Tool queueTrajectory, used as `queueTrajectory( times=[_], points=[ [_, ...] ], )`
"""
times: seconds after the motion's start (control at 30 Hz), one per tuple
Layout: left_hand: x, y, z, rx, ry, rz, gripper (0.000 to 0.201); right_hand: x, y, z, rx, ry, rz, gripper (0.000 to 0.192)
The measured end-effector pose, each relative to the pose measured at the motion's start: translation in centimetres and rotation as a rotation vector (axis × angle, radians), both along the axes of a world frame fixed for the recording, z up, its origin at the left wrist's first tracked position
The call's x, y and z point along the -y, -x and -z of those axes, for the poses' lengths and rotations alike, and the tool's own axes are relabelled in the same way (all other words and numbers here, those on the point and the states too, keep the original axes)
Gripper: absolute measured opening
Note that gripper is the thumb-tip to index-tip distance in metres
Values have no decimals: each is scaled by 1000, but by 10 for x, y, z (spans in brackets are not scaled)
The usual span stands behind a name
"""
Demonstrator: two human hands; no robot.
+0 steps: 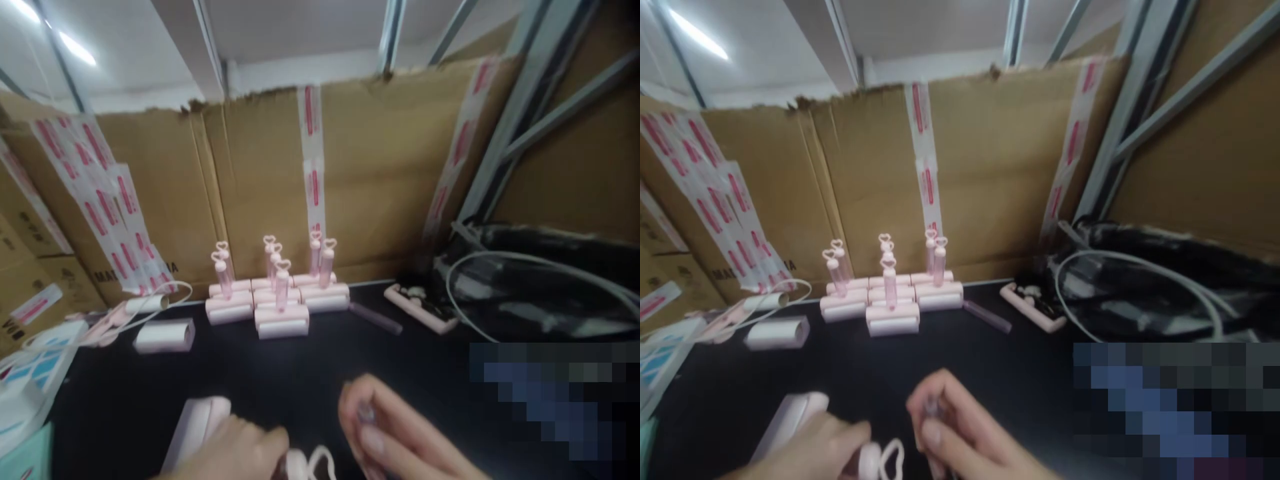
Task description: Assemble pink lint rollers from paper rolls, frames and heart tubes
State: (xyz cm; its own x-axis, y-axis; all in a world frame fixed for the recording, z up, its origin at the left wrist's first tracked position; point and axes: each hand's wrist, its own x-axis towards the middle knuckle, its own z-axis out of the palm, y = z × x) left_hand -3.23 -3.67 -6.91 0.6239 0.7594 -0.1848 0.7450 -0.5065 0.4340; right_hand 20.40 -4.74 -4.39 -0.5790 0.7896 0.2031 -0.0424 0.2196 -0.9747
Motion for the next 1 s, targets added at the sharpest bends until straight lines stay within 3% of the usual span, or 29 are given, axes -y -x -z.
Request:
queueTrajectory(
  times=[0.17,0.33,0.53,0.6,0.7,0.83,1.0],
  points=[
    [14,-1,-6,-181,-130,3,14,4,24,-19,-404,-130,-16,7],
    [13,0,-11,-216,-163,-4,14,10,45,-35,-402,-201,-42,8],
    [12,0,-11,-210,-195,2,14,13,48,-36,-478,-277,72,5],
    [13,0,-10,-181,-201,-6,15,12,49,-31,-355,-236,38,6],
    [13,2,-7,-111,-211,-25,18,10,49,-23,21,-217,-12,10],
    [13,3,-5,-62,-233,-40,20,8,41,-26,421,-186,-79,22],
    [9,-2,-10,-119,-171,-10,24,13,33,-34,573,-4,-104,32]
  ],
)
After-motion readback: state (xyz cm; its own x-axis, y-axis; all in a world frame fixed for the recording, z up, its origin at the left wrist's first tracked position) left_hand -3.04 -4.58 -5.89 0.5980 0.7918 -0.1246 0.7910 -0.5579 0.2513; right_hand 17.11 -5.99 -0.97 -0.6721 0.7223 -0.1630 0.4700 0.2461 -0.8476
